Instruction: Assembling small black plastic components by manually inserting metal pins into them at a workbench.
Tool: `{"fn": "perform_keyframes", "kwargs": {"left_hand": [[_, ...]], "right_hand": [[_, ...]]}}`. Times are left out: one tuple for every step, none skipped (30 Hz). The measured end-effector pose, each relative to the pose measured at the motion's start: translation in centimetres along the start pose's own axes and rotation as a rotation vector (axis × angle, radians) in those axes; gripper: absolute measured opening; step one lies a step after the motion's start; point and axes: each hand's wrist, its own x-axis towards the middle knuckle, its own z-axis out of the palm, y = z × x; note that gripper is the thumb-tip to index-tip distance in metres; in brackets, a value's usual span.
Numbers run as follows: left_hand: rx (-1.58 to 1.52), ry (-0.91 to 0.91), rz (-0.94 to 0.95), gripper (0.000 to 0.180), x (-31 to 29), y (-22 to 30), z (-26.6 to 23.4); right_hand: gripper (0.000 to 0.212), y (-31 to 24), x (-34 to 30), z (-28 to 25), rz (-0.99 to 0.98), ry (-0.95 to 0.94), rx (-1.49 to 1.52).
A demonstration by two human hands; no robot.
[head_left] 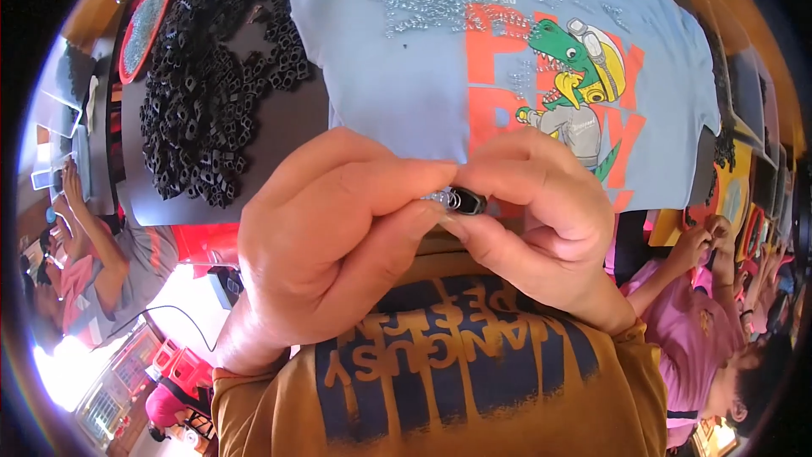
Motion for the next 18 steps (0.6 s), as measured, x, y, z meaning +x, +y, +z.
{"fn": "perform_keyframes", "kwargs": {"left_hand": [[0.005, 0.008, -0.005, 0.018, -0.2, -0.1, 0.0], [-0.008, 0.024, 0.013, 0.018, -0.4, -0.3, 0.1], [-0.020, 0.040, 0.031, 0.019, -0.6, -0.5, 0.1], [-0.013, 0.029, 0.039, 0.020, -0.8, -0.6, 0.1], [-0.006, 0.038, 0.034, 0.020, -0.9, -0.8, 0.1], [-0.015, 0.040, 0.046, 0.021, -1.0, -0.9, 0.2], [-0.027, 0.041, 0.060, 0.022, -1.1, -1.1, 0.3], [-0.035, 0.029, 0.062, 0.022, -1.2, -1.3, 0.2], [-0.034, 0.034, 0.060, 0.022, -1.4, -1.5, 0.3], [-0.016, 0.056, 0.068, 0.024, -1.6, -1.7, 0.5], [0.001, 0.078, 0.076, 0.026, -1.8, -1.8, 0.6], [-0.001, 0.083, 0.072, 0.026, -1.9, -1.9, 0.5], [0.094, 0.064, 0.107, 0.029, -1.9, -2.0, 0.5], [0.189, 0.045, 0.143, 0.032, -2.0, -2.0, 0.5], [0.186, 0.048, 0.141, 0.032, -2.1, -2.3, 0.8], [0.258, 0.072, 0.199, 0.035, -2.3, -2.7, 1.1], [0.329, 0.096, 0.257, 0.038, -2.4, -2.9, 1.4], [0.256, 0.094, 0.218, 0.042, -2.4, -2.6, 1.4]], "right_hand": [[0.026, 0.0, 0.1, 0.0, -0.012, -0.017, -0.040], [0.027, 0.1, 0.1, 0.1, -0.025, -0.034, -0.079], [0.027, 0.1, 0.0, 0.2, -0.029, -0.043, -0.074], [0.027, 0.3, -0.2, 0.3, -0.017, -0.027, -0.077], [0.027, 0.3, -0.2, 0.5, -0.005, -0.011, -0.081], [0.027, 0.3, -0.2, 0.6, -0.010, -0.019, -0.075], [0.027, 0.2, -0.1, 0.6, -0.006, -0.035, -0.094], [0.026, 0.2, -0.1, 0.7, -0.001, -0.049, -0.113], [0.026, 0.2, 0.0, 0.8, -0.003, -0.055, -0.112], [0.026, 0.3, 0.2, 0.9, -0.005, -0.070, -0.130], [0.026, 0.3, 0.4, 1.0, -0.007, -0.085, -0.149], [0.026, 0.4, 0.5, 1.2, -0.005, -0.092, -0.149], [0.026, 0.4, 0.4, 1.3, 0.022, -0.084, -0.153], [0.026, 0.4, 0.4, 1.4, 0.050, -0.077, -0.158], [0.026, 0.6, 0.4, 1.4, 0.051, -0.081, -0.160], [0.027, 1.0, 0.4, 1.4, 0.003, -0.076, -0.165], [0.027, 1.2, 0.4, 1.4, -0.045, -0.071, -0.169], [0.027, 1.0, 0.4, 1.3, -0.043, -0.074, -0.169]]}}
